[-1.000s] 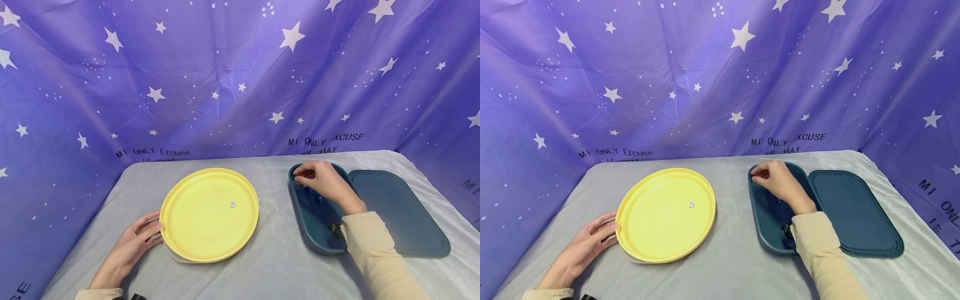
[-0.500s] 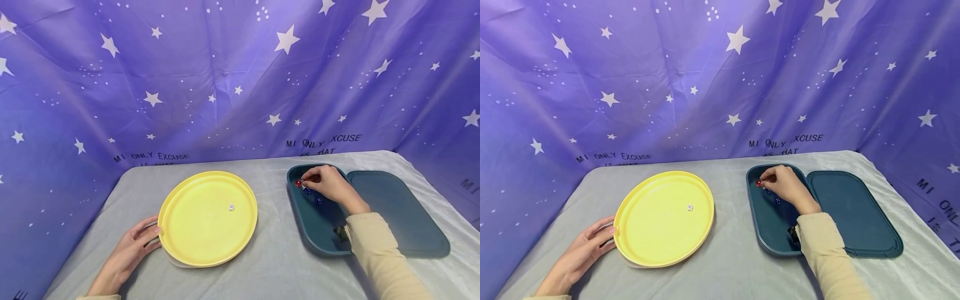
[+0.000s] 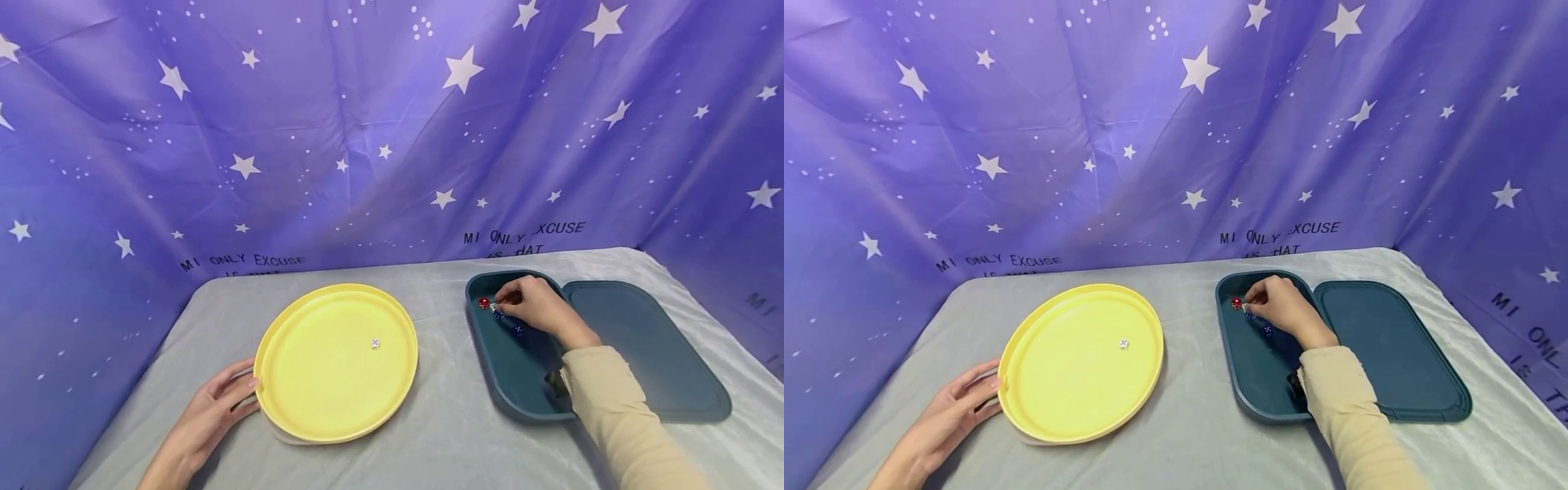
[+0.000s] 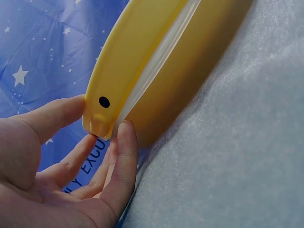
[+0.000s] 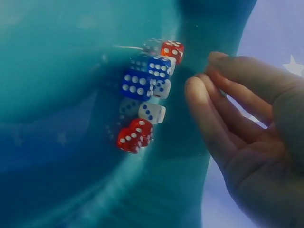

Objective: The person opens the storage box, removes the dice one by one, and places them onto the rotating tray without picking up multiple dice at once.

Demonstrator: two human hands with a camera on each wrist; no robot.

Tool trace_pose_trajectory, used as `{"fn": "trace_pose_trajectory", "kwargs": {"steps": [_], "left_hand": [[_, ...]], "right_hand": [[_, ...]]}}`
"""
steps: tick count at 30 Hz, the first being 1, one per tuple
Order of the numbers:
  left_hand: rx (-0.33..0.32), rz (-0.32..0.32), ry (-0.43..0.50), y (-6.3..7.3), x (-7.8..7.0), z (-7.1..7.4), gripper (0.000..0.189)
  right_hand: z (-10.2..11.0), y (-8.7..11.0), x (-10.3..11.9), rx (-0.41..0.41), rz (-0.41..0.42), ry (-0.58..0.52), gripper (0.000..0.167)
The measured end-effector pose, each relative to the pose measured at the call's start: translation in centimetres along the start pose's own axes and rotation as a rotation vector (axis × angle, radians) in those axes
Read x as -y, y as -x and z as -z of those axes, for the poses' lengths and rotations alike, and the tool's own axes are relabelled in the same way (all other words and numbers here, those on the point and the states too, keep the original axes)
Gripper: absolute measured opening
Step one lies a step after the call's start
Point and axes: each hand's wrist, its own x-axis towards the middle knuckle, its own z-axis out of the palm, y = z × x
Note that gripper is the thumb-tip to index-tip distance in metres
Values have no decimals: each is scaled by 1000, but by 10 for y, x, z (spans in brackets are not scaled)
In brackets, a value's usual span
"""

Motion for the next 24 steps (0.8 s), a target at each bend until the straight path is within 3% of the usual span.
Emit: {"fn": "trace_pose_trajectory", "kwargs": {"steps": [7,13,24], "left_hand": [[26,5,-21,1,-1,1,61],[11,29,-29,2,1,1,62],[26,-28,-11,2,2,1,50]], "right_hand": [[-3,-1,-9,5,6,18,8],[-6,-1,-14,23,6,8,8],[-7,-2,-14,44,15,-3,9]]}}
